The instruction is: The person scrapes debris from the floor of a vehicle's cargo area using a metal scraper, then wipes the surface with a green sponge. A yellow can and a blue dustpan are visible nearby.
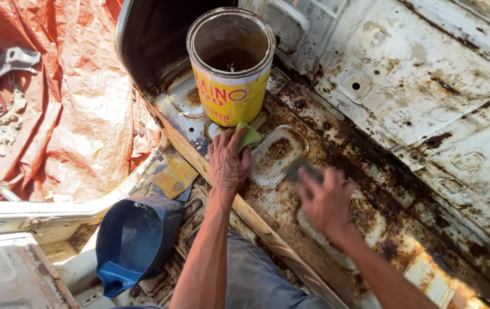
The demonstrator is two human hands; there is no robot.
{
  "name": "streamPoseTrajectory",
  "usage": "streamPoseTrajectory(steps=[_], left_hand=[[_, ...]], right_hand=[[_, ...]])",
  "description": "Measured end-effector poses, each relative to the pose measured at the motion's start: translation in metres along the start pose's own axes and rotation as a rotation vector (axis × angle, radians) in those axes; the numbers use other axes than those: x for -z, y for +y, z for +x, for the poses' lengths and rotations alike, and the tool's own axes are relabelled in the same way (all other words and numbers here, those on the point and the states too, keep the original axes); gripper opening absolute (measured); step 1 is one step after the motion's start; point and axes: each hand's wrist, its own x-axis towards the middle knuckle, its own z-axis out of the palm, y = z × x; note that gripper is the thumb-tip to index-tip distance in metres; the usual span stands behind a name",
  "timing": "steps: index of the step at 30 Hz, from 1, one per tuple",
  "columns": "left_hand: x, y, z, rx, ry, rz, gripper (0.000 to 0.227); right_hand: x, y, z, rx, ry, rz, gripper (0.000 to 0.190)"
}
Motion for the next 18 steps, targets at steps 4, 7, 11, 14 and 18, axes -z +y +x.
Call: streamPoseTrajectory(steps=[4, 7, 11, 14, 18], left_hand=[[-0.011, -0.009, -0.003, 0.013, 0.001, 0.008, 0.048], [-0.012, -0.006, -0.013, -0.042, 0.025, 0.077, 0.052], [-0.022, 0.026, -0.044, -0.025, 0.048, -0.24, 0.059], [-0.003, 0.09, -0.056, 0.176, 0.024, -0.538, 0.051], [0.018, 0.147, -0.049, 0.482, 0.022, -0.815, 0.036]], right_hand=[[-0.007, 0.007, 0.014, -0.032, 0.135, -0.05, 0.035], [0.009, -0.014, -0.014, -0.023, 0.029, 0.115, 0.044], [0.025, -0.002, 0.006, -0.006, -0.027, 0.061, 0.044], [0.072, -0.011, 0.015, -0.107, -0.106, 0.196, 0.048], [0.119, -0.019, 0.016, -0.309, 0.06, 0.954, 0.053]])
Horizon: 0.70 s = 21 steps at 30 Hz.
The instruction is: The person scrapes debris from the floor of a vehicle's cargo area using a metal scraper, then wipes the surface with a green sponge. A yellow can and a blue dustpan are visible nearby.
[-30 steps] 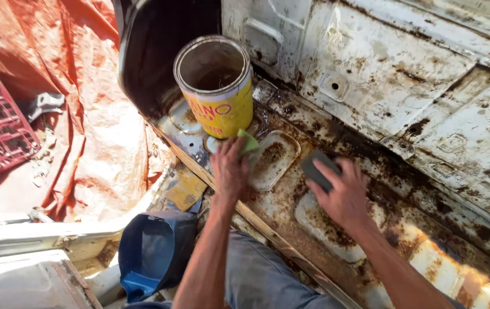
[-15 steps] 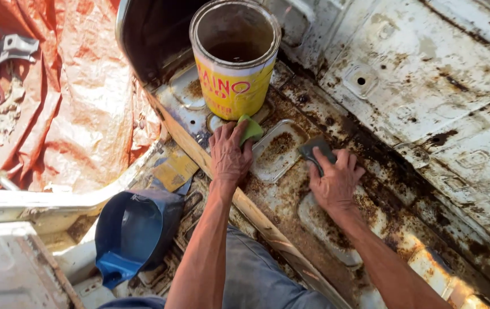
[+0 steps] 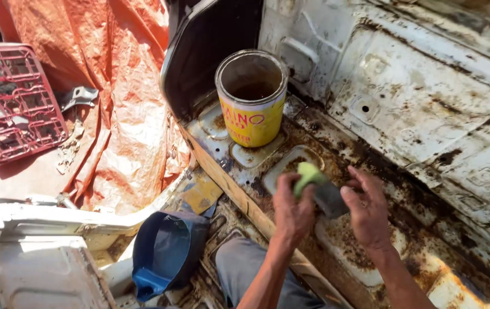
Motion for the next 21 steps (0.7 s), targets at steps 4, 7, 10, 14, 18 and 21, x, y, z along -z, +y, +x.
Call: streamPoseTrajectory(steps=[4, 7, 10, 14, 18, 21], left_hand=[[-0.016, 0.01, 0.012, -0.434, -0.269, 0.13, 0.019], [0.03, 0.047, 0.08, -0.766, -0.257, 0.528, 0.019], [0.064, 0.08, 0.159, -0.697, -0.024, 1.268, 0.094], [0.09, 0.048, 0.23, -0.646, -0.207, 1.306, 0.087], [0.111, 0.04, 0.275, -0.802, -0.327, 1.314, 0.063], [0.115, 0.051, 0.298, -0.72, -0.284, 1.236, 0.046]], right_hand=[[-0.019, 0.002, 0.007, -0.275, -0.031, 0.505, 0.058], [-0.005, 0.041, 0.013, -0.322, 0.029, 0.601, 0.042], [0.005, 0.021, 0.001, -0.246, 0.058, 0.086, 0.052], [-0.011, 0.003, 0.007, -0.312, -0.013, 0.02, 0.058], [-0.019, 0.011, 0.029, -0.27, -0.105, -0.191, 0.062], [-0.016, 0.009, 0.048, -0.232, -0.138, -0.319, 0.066]])
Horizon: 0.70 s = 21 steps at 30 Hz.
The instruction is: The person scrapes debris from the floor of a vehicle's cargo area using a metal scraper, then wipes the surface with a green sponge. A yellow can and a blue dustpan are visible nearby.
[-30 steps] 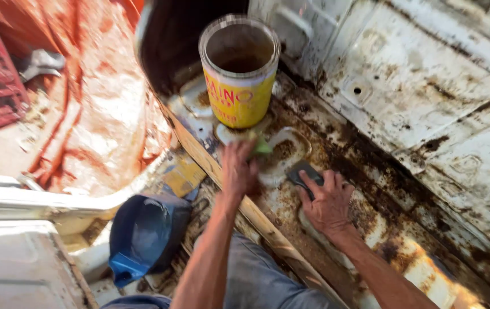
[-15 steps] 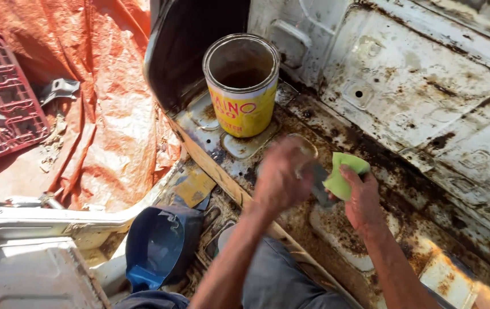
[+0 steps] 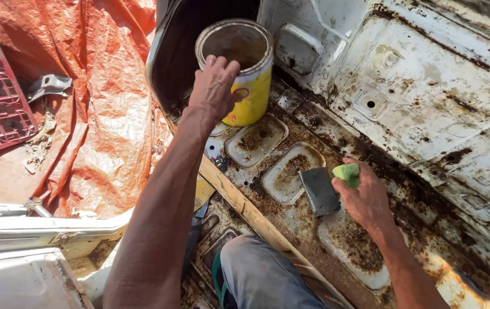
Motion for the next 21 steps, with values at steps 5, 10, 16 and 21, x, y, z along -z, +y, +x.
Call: streamPoseTrajectory(steps=[5, 10, 16, 21], left_hand=[[0.007, 0.009, -0.005, 0.015, 0.021, 0.057, 0.076], [-0.021, 0.049, -0.081, 0.108, 0.395, -0.093, 0.075], [-0.053, 0.081, -0.14, 0.475, -0.301, -0.269, 0.102], [-0.075, 0.076, -0.144, 0.457, -0.44, -0.243, 0.12]], right_hand=[[-0.005, 0.068, 0.035, 0.106, 0.136, -0.529, 0.063], [-0.007, 0.046, 0.0, 0.102, 0.21, -0.565, 0.097], [-0.075, 0.056, -0.028, 0.287, 0.262, -0.747, 0.06], [-0.048, 0.075, -0.029, 0.255, 0.121, -0.863, 0.062]])
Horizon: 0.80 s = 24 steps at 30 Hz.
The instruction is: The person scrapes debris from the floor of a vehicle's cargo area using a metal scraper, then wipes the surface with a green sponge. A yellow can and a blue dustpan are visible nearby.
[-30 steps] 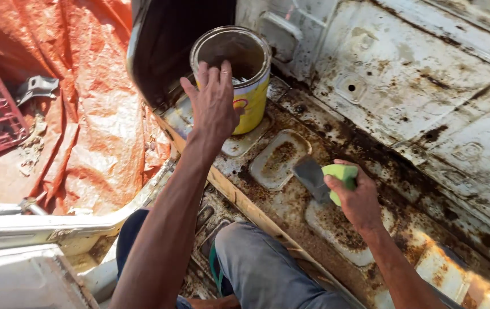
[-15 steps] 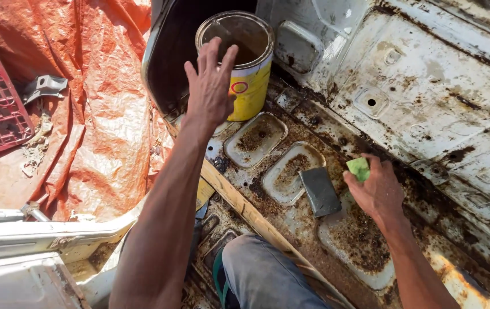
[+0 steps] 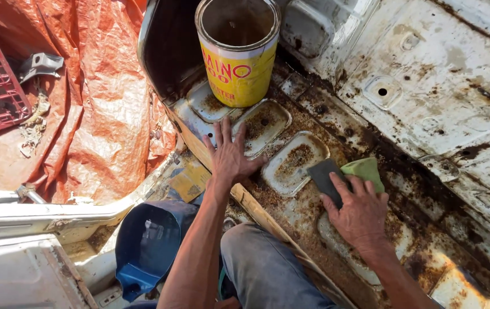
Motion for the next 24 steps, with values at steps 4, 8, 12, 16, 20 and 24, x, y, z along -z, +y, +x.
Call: streamPoseTrajectory(steps=[4, 8, 12, 16, 20, 24], left_hand=[[-0.003, -0.022, 0.002, -0.034, 0.031, -0.211, 0.123], [-0.013, -0.032, -0.01, -0.03, 0.269, -0.376, 0.095], [-0.023, -0.043, -0.007, 0.039, 0.156, -0.228, 0.087], [-0.02, -0.045, -0.005, 0.096, 0.081, -0.163, 0.084], [-0.005, -0.042, 0.003, 0.109, 0.022, -0.211, 0.084], [-0.001, -0.033, -0.009, 0.133, -0.006, -0.194, 0.081]], right_hand=[[0.0, -0.01, 0.003, 0.077, 0.025, 0.08, 0.058], [0.019, -0.054, -0.007, 0.265, 0.109, 0.402, 0.058], [0.033, -0.083, -0.033, 0.429, 0.16, 0.479, 0.052], [0.016, -0.067, -0.064, 0.384, 0.053, 0.379, 0.052], [0.011, -0.108, -0.024, 0.407, 0.171, 0.33, 0.047], [0.015, -0.145, 0.017, 0.436, 0.165, 0.338, 0.045]])
